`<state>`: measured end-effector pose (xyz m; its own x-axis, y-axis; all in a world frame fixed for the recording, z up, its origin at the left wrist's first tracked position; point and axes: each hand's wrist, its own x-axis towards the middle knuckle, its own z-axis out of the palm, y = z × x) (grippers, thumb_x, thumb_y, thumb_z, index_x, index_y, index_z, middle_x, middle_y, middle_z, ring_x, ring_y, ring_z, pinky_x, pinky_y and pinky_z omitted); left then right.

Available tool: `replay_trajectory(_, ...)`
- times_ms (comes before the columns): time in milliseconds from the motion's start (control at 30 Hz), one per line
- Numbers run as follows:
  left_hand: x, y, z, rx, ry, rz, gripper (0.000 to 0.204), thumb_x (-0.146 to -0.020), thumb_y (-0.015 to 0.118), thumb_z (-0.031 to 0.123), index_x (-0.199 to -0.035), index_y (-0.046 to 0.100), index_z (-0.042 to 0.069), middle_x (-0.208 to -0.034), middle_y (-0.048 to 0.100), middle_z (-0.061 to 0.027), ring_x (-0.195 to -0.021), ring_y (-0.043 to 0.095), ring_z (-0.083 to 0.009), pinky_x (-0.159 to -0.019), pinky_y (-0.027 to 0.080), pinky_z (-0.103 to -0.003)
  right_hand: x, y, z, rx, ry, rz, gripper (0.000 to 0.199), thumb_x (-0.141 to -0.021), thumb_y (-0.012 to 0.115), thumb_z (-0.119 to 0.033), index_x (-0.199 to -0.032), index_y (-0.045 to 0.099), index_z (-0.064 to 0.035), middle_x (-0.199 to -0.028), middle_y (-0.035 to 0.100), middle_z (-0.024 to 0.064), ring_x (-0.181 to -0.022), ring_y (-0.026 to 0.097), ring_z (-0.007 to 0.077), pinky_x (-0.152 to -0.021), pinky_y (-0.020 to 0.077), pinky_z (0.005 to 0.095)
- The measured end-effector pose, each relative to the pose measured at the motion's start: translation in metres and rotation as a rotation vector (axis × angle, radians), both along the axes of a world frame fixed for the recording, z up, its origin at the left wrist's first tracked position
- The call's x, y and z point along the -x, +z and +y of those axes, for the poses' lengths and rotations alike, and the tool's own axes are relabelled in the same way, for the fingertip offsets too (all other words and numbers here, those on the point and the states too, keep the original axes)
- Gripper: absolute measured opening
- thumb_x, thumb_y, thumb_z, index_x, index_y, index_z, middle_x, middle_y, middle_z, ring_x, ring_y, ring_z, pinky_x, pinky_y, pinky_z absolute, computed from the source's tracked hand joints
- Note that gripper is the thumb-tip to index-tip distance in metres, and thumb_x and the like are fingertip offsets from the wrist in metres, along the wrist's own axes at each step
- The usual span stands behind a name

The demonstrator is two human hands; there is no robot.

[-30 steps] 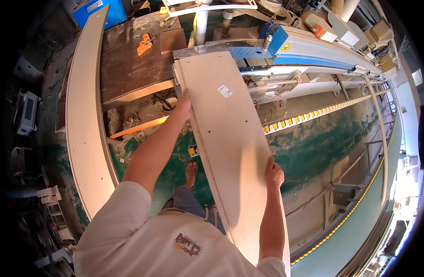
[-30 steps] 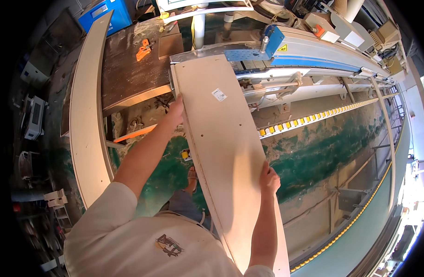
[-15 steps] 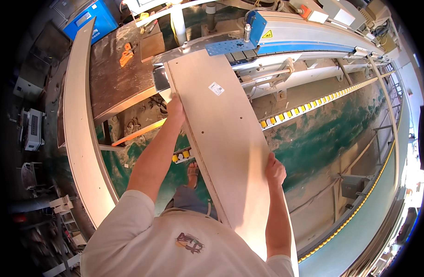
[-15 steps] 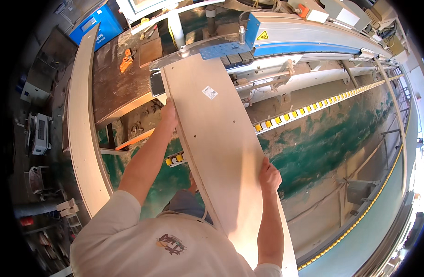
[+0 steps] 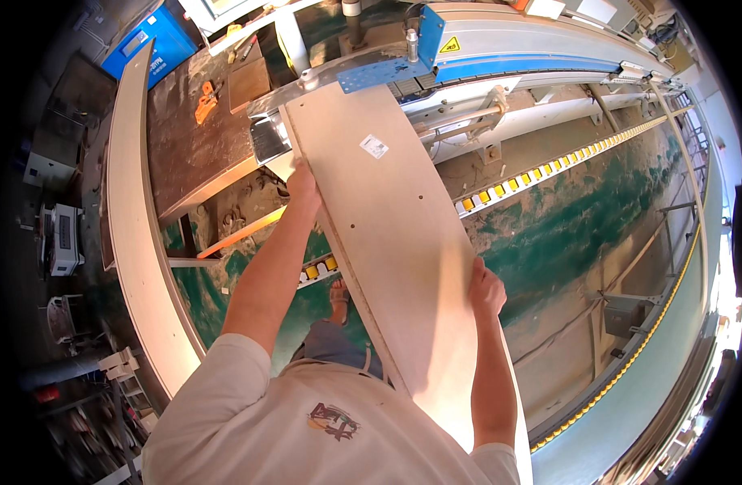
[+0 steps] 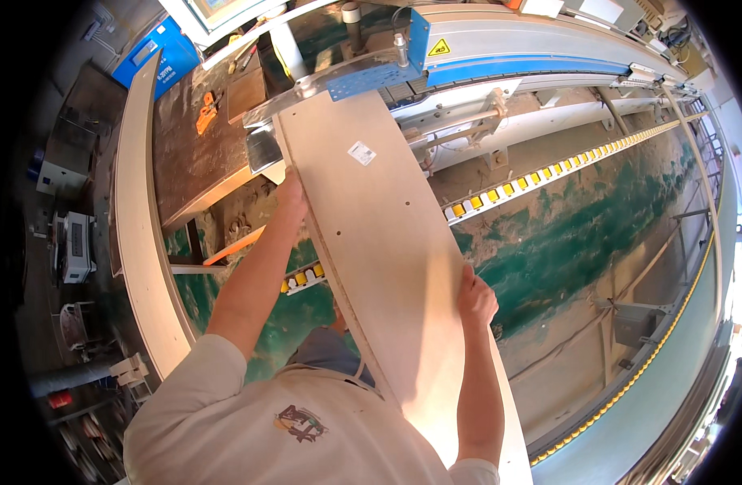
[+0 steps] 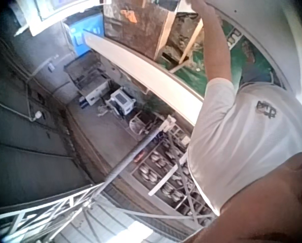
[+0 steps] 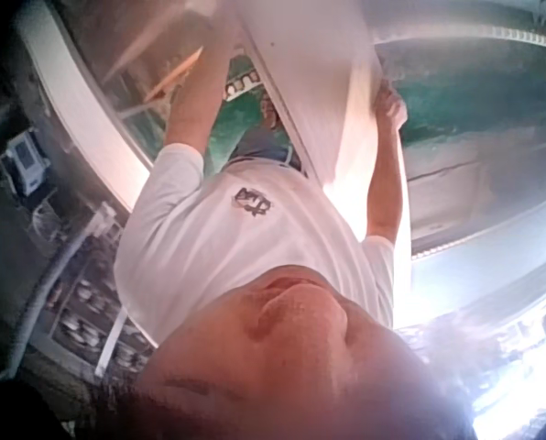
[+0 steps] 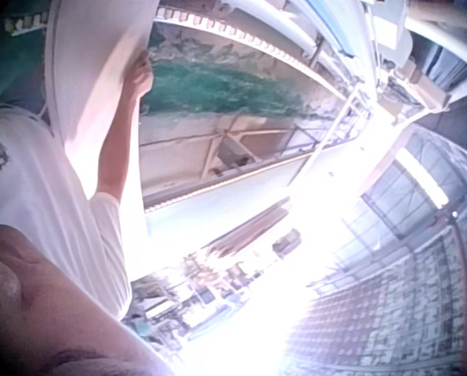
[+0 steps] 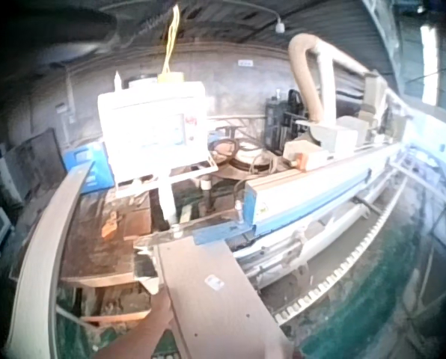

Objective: The person lifts a long wooden panel from a workbench and carries it over to a large edge-banding or processing machine, carefully aligning it and feeding it into the rollers.

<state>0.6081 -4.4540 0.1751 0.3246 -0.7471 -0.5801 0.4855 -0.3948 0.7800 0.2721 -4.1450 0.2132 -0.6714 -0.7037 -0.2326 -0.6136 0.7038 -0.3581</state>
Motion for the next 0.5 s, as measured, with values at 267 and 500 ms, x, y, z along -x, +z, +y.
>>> replay_trajectory(267, -0.006, -0.022, -0.007, 0.075, -0.074, 0.123, 0.049, -0.109, 0.045, 0.039, -0.125, 0.057, -0.006, -0.113, 0.068, -0.0139, -0.096, 0.071, -0.0275, -0.080, 0.062, -0.041, 0.010, -0.004, -0.005, -0.049, -0.003, -0.095, 0.075, -0.101, 0.029, -0.068, -0.098, 0.076, -0.0099, -0.099, 0.071, 0.0237, -0.099, 0.065, 0.0481, -0.085, 0.0501, 0.0547)
replay_trajectory(500, 0.006, -0.011, -0.007, -0.008, -0.108, 0.083, 0.049, -0.112, 0.034, 0.039, -0.129, 0.056, -0.001, -0.115, 0.067, -0.0135, -0.099, 0.070, -0.0274, -0.081, 0.061, -0.041, 0.017, 0.003, -0.007, -0.031, 0.024, -0.073, 0.069, -0.104, 0.033, -0.064, -0.089, 0.074, -0.0099, -0.090, 0.071, 0.0242, -0.091, 0.066, 0.0488, -0.080, 0.0511, 0.0561)
